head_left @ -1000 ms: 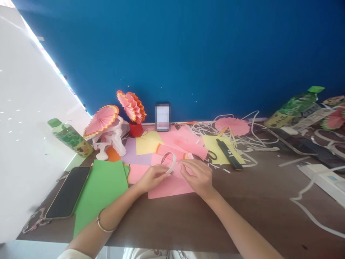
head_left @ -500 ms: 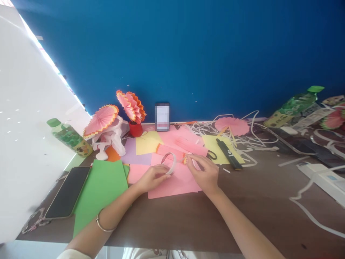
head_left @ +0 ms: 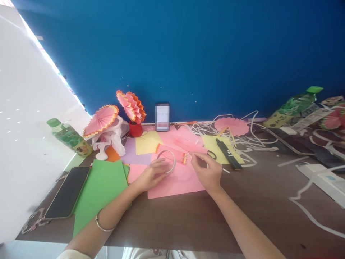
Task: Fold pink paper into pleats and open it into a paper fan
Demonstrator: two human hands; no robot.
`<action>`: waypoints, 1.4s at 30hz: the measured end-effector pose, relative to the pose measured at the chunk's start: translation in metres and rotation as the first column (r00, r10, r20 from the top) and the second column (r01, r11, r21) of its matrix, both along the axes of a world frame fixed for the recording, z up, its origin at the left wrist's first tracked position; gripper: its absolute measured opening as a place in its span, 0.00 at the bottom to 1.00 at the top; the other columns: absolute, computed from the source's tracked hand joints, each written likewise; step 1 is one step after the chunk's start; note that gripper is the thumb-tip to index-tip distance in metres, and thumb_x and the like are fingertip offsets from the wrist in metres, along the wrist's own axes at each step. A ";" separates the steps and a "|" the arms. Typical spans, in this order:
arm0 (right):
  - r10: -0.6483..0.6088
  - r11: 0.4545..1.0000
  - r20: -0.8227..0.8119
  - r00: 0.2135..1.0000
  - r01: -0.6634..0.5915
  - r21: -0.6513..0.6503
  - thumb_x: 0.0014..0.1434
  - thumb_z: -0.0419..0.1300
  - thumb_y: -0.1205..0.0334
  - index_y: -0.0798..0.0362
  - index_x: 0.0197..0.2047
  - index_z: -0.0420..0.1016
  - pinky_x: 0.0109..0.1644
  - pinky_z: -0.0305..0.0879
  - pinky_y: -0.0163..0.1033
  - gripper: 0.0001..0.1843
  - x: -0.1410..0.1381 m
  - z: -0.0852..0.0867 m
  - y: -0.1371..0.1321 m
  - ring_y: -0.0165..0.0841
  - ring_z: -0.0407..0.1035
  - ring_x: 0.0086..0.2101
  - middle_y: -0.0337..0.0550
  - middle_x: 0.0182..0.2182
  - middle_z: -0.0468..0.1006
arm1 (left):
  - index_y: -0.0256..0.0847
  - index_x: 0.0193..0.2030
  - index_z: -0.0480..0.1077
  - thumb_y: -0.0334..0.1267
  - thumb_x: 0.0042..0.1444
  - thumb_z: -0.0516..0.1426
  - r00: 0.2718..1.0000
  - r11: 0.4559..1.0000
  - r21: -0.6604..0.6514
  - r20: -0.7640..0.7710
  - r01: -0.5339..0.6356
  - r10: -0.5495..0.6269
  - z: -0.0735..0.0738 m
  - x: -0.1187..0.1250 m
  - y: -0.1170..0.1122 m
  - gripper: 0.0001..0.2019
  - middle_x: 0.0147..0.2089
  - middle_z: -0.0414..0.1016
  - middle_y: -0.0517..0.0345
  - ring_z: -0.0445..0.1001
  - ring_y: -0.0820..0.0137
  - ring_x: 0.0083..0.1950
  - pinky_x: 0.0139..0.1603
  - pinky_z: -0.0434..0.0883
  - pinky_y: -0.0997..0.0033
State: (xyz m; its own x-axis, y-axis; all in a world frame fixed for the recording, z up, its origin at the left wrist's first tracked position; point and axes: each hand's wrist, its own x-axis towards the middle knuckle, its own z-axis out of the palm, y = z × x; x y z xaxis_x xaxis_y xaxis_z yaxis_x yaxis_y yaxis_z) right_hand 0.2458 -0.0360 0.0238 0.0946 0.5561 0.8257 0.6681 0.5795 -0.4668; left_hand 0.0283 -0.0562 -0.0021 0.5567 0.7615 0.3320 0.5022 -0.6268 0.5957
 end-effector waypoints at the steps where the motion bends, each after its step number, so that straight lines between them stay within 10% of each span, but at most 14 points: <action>1: -0.007 1.000 -0.007 1.000 0.007 -0.009 0.51 0.59 0.67 0.52 0.27 0.73 0.29 0.70 0.37 0.04 0.000 0.000 0.000 0.32 0.72 0.24 0.39 0.23 0.78 | 0.44 0.46 0.71 0.35 0.58 0.49 0.999 0.998 0.052 -0.030 -0.022 0.024 -0.002 -0.001 0.001 0.13 0.56 0.66 0.52 0.56 0.61 0.63 0.59 0.60 0.53; 11: 0.028 0.992 0.028 0.999 -0.031 0.120 0.50 0.59 0.70 0.51 0.29 0.73 0.30 0.70 0.39 0.05 0.002 0.002 -0.001 0.33 0.72 0.25 0.40 0.23 0.78 | 0.35 0.51 0.63 0.35 0.56 0.50 0.905 0.865 0.473 -0.273 -0.169 0.326 0.004 -0.007 0.003 0.16 0.61 0.56 0.37 0.51 0.55 0.64 0.62 0.42 0.40; 21: 0.310 0.914 0.349 0.884 -0.379 0.148 0.50 0.60 0.73 0.50 0.39 0.71 0.37 0.71 0.38 0.13 -0.012 0.003 -0.020 0.32 0.74 0.33 0.40 0.29 0.79 | 0.45 0.57 0.60 0.41 0.60 0.46 0.889 0.887 0.112 -0.042 -0.448 0.455 0.004 0.005 -0.004 0.18 0.64 0.51 0.46 0.48 0.57 0.66 0.61 0.37 0.39; 30: 0.322 0.860 0.579 0.749 -0.488 0.152 0.50 0.60 0.74 0.55 0.41 0.70 0.42 0.70 0.41 0.13 -0.009 0.004 -0.021 0.33 0.72 0.37 0.44 0.32 0.79 | 0.43 0.40 0.72 0.36 0.55 0.51 0.862 0.890 -0.019 0.239 -0.455 0.446 0.006 0.002 -0.002 0.10 0.50 0.72 0.52 0.63 0.61 0.58 0.64 0.44 0.48; 36: 0.504 0.853 0.246 0.828 -0.522 0.010 0.50 0.56 0.72 0.53 0.42 0.70 0.39 0.68 0.45 0.14 -0.015 0.003 -0.025 0.36 0.71 0.36 0.45 0.34 0.77 | 0.42 0.35 0.73 0.32 0.53 0.52 0.844 0.859 0.090 0.264 -0.503 0.466 0.006 0.002 -0.004 0.08 0.38 0.78 0.56 0.75 0.65 0.43 0.65 0.43 0.50; 42: 0.426 0.789 -0.166 0.889 -0.455 -0.413 0.53 0.58 0.62 0.51 0.35 0.72 0.39 0.67 0.41 0.05 -0.032 -0.001 -0.026 0.35 0.69 0.36 0.44 0.33 0.75 | 0.42 0.36 0.73 0.30 0.52 0.54 0.929 0.876 0.327 0.231 -0.354 0.289 0.002 0.008 -0.007 0.08 0.39 0.78 0.57 0.76 0.67 0.40 0.63 0.50 0.51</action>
